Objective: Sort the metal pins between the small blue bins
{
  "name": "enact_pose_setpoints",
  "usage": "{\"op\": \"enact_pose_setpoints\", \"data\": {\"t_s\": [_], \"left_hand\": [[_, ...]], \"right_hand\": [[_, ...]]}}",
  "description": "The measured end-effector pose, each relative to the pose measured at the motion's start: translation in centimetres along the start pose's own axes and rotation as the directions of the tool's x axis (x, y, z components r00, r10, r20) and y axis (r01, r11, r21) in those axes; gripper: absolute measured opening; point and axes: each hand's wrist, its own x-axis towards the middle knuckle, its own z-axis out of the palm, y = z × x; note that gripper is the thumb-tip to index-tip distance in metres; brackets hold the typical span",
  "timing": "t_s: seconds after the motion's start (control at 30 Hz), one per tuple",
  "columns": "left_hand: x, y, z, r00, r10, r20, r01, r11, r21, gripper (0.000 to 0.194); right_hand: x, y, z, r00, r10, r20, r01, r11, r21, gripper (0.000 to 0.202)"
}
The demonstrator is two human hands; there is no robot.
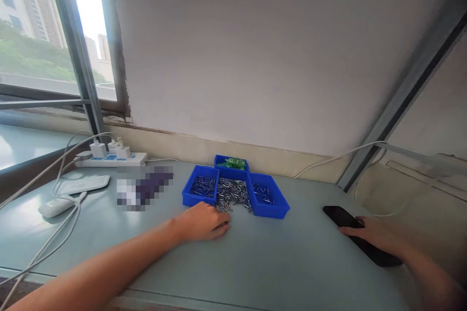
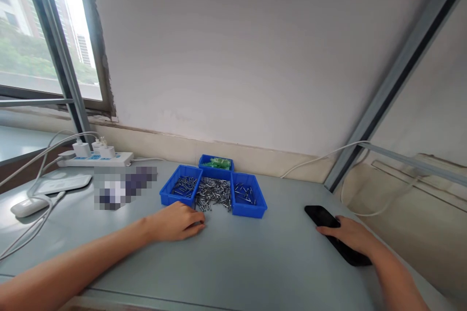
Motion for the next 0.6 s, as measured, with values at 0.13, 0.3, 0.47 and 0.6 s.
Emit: {"op": "enact_pose_setpoints", "data": {"t_s": [0.13, 0.3, 0.47, 0.6], "left_hand": [[0.0, -0.1, -0.1, 1.000, -0.006, 0.001, 0.006, 1.000, -0.007, 0.019], [0.0, -0.1, -0.1, 1.000, -0.010, 0.001, 0.010, 1.000, -0.001, 0.019], [-0.1, -0.3, 0.2, 1.000, -0.002, -0.009, 0.002, 1.000, -0.006, 0.019], [-0.1, -0.3, 0.2, 1.000, 0.006, -0.015, -0.006, 1.000, -0.027, 0.018]], "right_hand": [[0.7, -1.5, 0.2, 0.988, 0.129, 0.080, -0.127, 0.992, -0.030, 0.041], [-0.9, -6.3, 0.0, 0.951, -0.120, -0.285, 0.043, 0.964, -0.264, 0.080], [-5.1, -14.8, -1.8, 0.855, -0.267, -0.446, 0.135, 0.943, -0.305, 0.076], [-7.9, -19.2, -2.6, 0.831, -0.285, -0.478, 0.151, 0.942, -0.300, 0.069]]}}
